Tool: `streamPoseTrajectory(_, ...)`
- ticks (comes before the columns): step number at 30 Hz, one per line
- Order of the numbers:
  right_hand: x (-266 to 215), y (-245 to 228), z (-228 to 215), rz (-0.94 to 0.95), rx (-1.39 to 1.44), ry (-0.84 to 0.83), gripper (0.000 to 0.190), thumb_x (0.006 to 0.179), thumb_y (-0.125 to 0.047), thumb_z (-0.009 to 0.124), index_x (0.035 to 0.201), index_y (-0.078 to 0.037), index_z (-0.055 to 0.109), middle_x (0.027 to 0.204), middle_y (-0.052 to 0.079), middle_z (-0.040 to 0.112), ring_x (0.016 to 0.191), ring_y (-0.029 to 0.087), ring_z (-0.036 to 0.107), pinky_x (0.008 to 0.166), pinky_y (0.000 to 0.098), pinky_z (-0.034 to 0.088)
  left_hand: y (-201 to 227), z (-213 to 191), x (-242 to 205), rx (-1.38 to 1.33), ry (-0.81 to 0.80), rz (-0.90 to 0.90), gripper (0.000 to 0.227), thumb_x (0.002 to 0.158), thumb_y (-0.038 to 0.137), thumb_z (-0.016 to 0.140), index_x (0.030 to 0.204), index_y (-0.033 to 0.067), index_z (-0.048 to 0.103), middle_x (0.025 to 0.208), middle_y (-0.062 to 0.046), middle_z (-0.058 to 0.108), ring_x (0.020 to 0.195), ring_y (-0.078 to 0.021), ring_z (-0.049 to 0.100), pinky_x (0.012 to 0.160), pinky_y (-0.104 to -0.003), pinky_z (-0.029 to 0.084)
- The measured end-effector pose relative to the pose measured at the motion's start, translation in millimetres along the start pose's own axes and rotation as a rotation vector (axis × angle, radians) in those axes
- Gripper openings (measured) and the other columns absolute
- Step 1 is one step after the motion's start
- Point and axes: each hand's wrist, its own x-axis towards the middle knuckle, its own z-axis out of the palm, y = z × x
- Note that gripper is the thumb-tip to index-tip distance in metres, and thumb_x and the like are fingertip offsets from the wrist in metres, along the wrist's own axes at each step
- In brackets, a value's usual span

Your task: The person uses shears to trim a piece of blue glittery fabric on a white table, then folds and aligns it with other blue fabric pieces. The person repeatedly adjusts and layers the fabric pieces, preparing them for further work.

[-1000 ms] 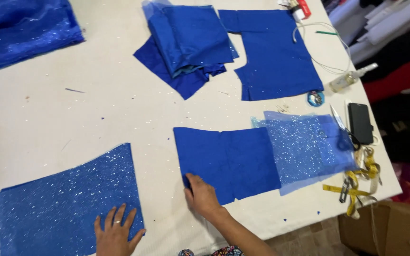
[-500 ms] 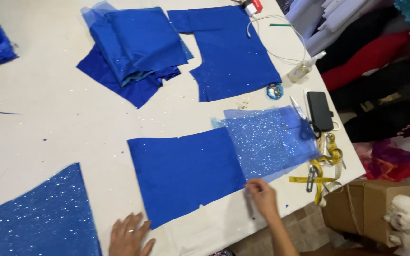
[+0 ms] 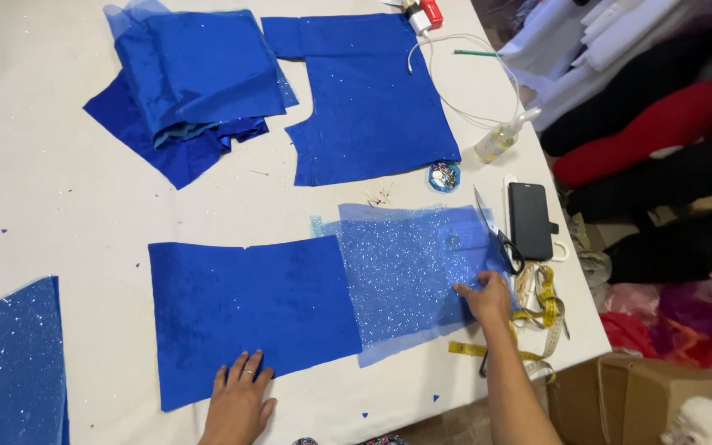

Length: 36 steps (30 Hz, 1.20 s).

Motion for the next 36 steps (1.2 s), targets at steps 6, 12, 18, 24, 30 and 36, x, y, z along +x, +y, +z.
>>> streamPoseTrajectory(6,17.5,-5.0,-9.3,0.05,-0.03,-0.159,0.041,0.082,-0.05,0.077,0.103,-0.019,0.063,0.113,0.002,0.072,0.108,0.027,0.066,0.094,0.0435,0.049,8.5,-7.2,-0.2,-0.08,-0.004,-0.066,0.051,0.086,0.039,0.071,0.132,0.0232,0.053,0.157,-0.007,0.033,0.146,-0.0317,0.029,0.115,-0.054,0.032)
streamPoseTrajectory(12,-17.9,-45.1,-73.3,-0.169,0.653,-0.385,0.016,0.084,-0.024,0.078,0.085,-0.017,0.064,0.087,-0.001,0.066,0.087,0.018,0.06,0.088,0.0362,0.045,13.2,-8.1,-1.2,-0.169,0.093,-0.093,0.046,0.083,0.032,0.074,0.124,0.0197,0.06,0.153,-0.009,0.04,0.144,-0.0336,0.032,0.113,-0.054,0.035)
streamPoseTrajectory(18,-65.2,-129.8,-89.4,-0.709,1.196,-0.77,0.011,0.091,-0.009,0.069,0.091,-0.013,0.059,0.081,0.004,0.058,0.074,0.018,0.054,0.071,0.0326,0.045,23.2,-8.8,10.3,-0.254,0.238,-0.088,0.044,0.078,0.035,0.076,0.118,0.0192,0.066,0.139,-0.011,0.053,0.131,-0.033,0.045,0.106,-0.051,0.037)
streamPoseTrajectory(24,-157.5,-259.9,-95.8,-0.782,1.387,-0.836,0.017,0.088,-0.015,0.07,0.092,-0.013,0.054,0.08,0.009,0.061,0.069,0.022,0.059,0.06,0.0331,0.049,38.7,-42.4,28.3,-0.586,0.171,-0.088,0.036,0.086,0.035,0.071,0.116,0.0162,0.065,0.123,-0.005,0.061,0.113,-0.0293,0.055,0.097,-0.045,0.043)
streamPoseTrajectory(30,-228.4,-358.2,-58.5,-0.808,1.42,-0.962,0.017,0.087,-0.013,0.072,0.086,-0.012,0.055,0.072,0.006,0.059,0.063,0.018,0.056,0.059,0.0314,0.048,40.1,-89.1,39.3,-1.721,-0.046,-0.445,0.053,0.085,0.056,0.059,0.104,0.007,0.065,0.102,-0.008,0.065,0.094,-0.0209,0.06,0.076,-0.038,0.052)
streamPoseTrajectory(36,-236.5,-386.3,-36.5,-0.761,1.52,-0.918,0.013,0.087,-0.013,0.076,0.088,-0.014,0.062,0.074,0.003,0.066,0.066,0.012,0.064,0.061,0.0264,0.053,9.1,-129.8,44.4,-2.758,-0.32,-0.38,0.11,0.074,0.09,0.042,0.135,-0.0025,0.044,0.137,-0.031,0.056,0.125,-0.0507,0.056,0.092,-0.071,0.046)
